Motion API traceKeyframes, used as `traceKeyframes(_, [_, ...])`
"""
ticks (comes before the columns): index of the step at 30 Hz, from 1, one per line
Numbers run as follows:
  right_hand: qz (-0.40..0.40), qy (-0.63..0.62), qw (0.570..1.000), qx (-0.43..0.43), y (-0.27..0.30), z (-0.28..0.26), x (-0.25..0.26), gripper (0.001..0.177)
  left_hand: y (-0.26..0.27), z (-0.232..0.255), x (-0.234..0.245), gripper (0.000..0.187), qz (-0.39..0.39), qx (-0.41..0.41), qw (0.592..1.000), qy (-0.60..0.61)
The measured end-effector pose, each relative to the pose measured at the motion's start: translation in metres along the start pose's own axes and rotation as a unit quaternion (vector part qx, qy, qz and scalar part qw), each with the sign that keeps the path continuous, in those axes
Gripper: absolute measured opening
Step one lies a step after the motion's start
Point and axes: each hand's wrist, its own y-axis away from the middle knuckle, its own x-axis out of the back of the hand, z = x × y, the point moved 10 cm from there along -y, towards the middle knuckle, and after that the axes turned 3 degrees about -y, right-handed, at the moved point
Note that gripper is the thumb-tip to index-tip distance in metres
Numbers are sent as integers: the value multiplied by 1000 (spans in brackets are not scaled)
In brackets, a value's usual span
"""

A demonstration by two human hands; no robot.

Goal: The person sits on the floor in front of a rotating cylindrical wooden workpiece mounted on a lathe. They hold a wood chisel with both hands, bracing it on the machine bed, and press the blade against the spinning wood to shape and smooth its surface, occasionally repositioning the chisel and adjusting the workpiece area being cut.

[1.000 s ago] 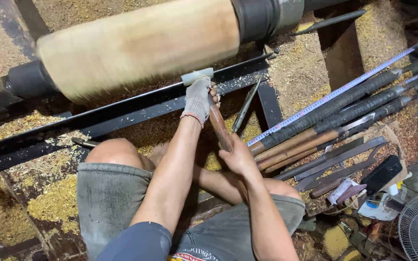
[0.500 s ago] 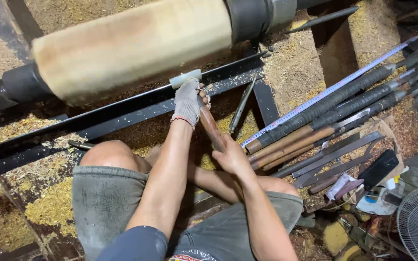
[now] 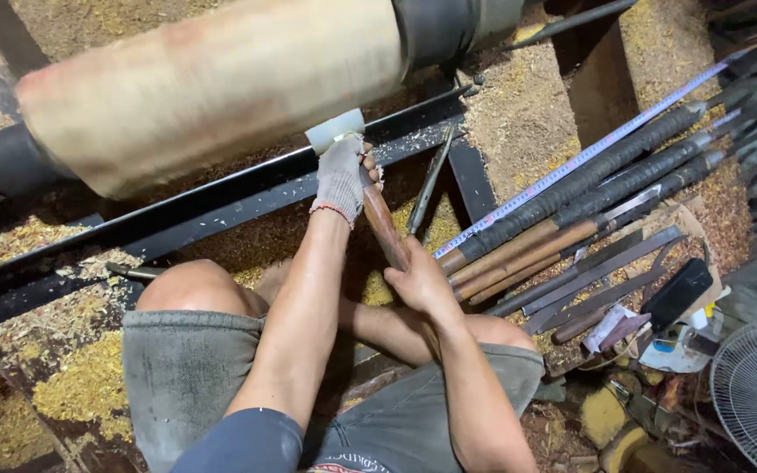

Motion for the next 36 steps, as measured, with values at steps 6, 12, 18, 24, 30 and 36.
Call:
traceKeyframes(6, [-4, 3, 1000, 9, -1, 1, 0, 51, -4, -3, 2, 12, 17, 16, 1000, -15])
traceKeyframes(12, [-10, 1, 1000, -29, 2, -4, 5, 51, 3, 2, -7, 14, 2, 1, 1000, -14])
traceKeyframes(18, [-3, -4, 1000, -25, 2, -2, 10, 51, 0, -1, -14, 12, 1, 15, 1000, -12])
traceKeyframes(24, [17, -37, 999, 27, -2, 0, 14, 52, 0, -1, -19, 13, 7, 5, 1000, -21])
traceKeyframes(30, [15, 16, 1000, -6, -6, 10, 14, 47, -7, -4, -23, 14, 11, 2, 1000, -27])
traceKeyframes(36, [28, -3, 1000, -6, -5, 17, 16, 46, -10, -10, -32, 9, -25, 11, 1000, -14])
